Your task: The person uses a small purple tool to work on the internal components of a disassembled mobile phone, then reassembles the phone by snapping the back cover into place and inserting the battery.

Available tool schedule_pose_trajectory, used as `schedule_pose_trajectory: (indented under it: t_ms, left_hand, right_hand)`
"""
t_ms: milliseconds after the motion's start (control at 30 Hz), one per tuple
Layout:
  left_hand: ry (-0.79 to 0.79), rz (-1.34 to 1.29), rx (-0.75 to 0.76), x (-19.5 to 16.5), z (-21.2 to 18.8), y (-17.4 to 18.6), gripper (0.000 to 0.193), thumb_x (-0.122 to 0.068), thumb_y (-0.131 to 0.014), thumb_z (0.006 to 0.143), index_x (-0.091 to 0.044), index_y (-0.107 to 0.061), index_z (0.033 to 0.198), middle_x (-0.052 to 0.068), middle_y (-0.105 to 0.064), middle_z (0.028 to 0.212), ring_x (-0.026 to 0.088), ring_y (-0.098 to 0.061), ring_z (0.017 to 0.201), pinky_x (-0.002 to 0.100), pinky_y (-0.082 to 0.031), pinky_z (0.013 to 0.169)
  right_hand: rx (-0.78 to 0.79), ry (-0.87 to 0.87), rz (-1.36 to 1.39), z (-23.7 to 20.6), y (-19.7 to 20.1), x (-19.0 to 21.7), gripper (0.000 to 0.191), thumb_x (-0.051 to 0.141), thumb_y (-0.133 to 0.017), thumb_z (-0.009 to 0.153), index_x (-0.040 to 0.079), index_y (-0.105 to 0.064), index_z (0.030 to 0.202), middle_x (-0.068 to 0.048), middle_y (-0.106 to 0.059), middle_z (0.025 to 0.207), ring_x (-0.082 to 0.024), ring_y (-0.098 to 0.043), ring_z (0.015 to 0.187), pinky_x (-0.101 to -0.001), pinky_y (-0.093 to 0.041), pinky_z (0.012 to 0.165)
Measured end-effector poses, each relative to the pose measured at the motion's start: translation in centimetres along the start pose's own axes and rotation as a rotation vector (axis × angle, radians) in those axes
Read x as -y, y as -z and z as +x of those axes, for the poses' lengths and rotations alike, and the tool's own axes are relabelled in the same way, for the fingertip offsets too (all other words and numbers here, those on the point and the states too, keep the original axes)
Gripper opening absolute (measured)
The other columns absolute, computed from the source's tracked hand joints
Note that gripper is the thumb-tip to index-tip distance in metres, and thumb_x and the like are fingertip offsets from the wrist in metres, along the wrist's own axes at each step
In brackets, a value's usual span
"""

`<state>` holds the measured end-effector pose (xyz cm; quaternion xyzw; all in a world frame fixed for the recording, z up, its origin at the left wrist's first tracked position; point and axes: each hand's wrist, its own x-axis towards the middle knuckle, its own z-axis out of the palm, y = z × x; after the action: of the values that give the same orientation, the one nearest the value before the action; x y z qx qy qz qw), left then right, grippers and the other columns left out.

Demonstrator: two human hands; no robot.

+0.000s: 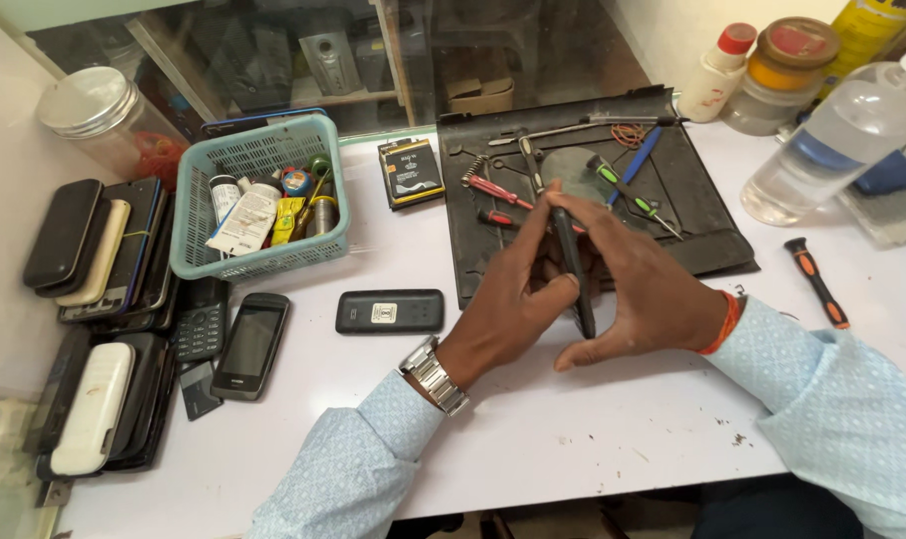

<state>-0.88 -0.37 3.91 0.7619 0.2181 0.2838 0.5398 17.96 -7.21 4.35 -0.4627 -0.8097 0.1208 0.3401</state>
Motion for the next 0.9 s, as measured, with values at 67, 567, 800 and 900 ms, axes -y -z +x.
schedule_pose_trajectory:
  t_ms: [67,567,800,900]
  left_hand:
    - [-0.031,-0.085,-0.012,0.3,0.0,-0.2,0.092,-0.013,-0.059,0.085,-0.004,-0.018,0.167,0.002,-0.057,0.088,0.009,-0.051,0.073,0.026,-0.046,0.067]
    - [-0.009,-0.384,-0.028,1.7,0.3,0.3,0.065,-0.003,-0.061,0.091,0.003,-0.045,0.155,0.002,-0.064,0.093,0.007,-0.062,0.082,0.025,-0.058,0.075]
    - [-0.037,-0.337,-0.015,1.3,0.1,0.1,0.096,-0.006,-0.069,0.090,-0.002,-0.012,0.167,0.003,-0.062,0.097,0.006,-0.060,0.083,0.023,-0.054,0.074]
    - [-0.004,-0.281,0.059,0.8,0.1,0.3,0.102,-0.008,-0.074,0.087,0.001,-0.009,0.165,0.004,-0.063,0.104,0.007,-0.063,0.084,0.023,-0.054,0.071]
  right_hand:
    - [-0.001,-0.002,0.004,0.1,0.2,0.2,0.137,0.057,-0.094,0.053,0.000,-0.023,0.155,-0.023,-0.044,0.151,-0.038,-0.056,0.131,-0.0434,-0.047,0.108]
    - [0.048,-0.249,0.120,0.2,1.0,1.5,0.147,0.060,-0.095,0.043,0.003,-0.021,0.156,-0.015,-0.065,0.124,-0.027,-0.072,0.096,-0.0361,-0.059,0.079]
    - [-0.100,-0.030,0.102,-0.1,0.7,1.0,0.140,0.059,-0.093,0.050,-0.001,-0.024,0.157,-0.023,-0.049,0.152,-0.032,-0.061,0.131,-0.0416,-0.052,0.106]
    - [-0.087,-0.149,0.119,-0.2,0.9,0.5,0.142,0.066,-0.090,0.049,0.000,-0.025,0.156,-0.018,-0.049,0.149,-0.030,-0.061,0.130,-0.0409,-0.052,0.106]
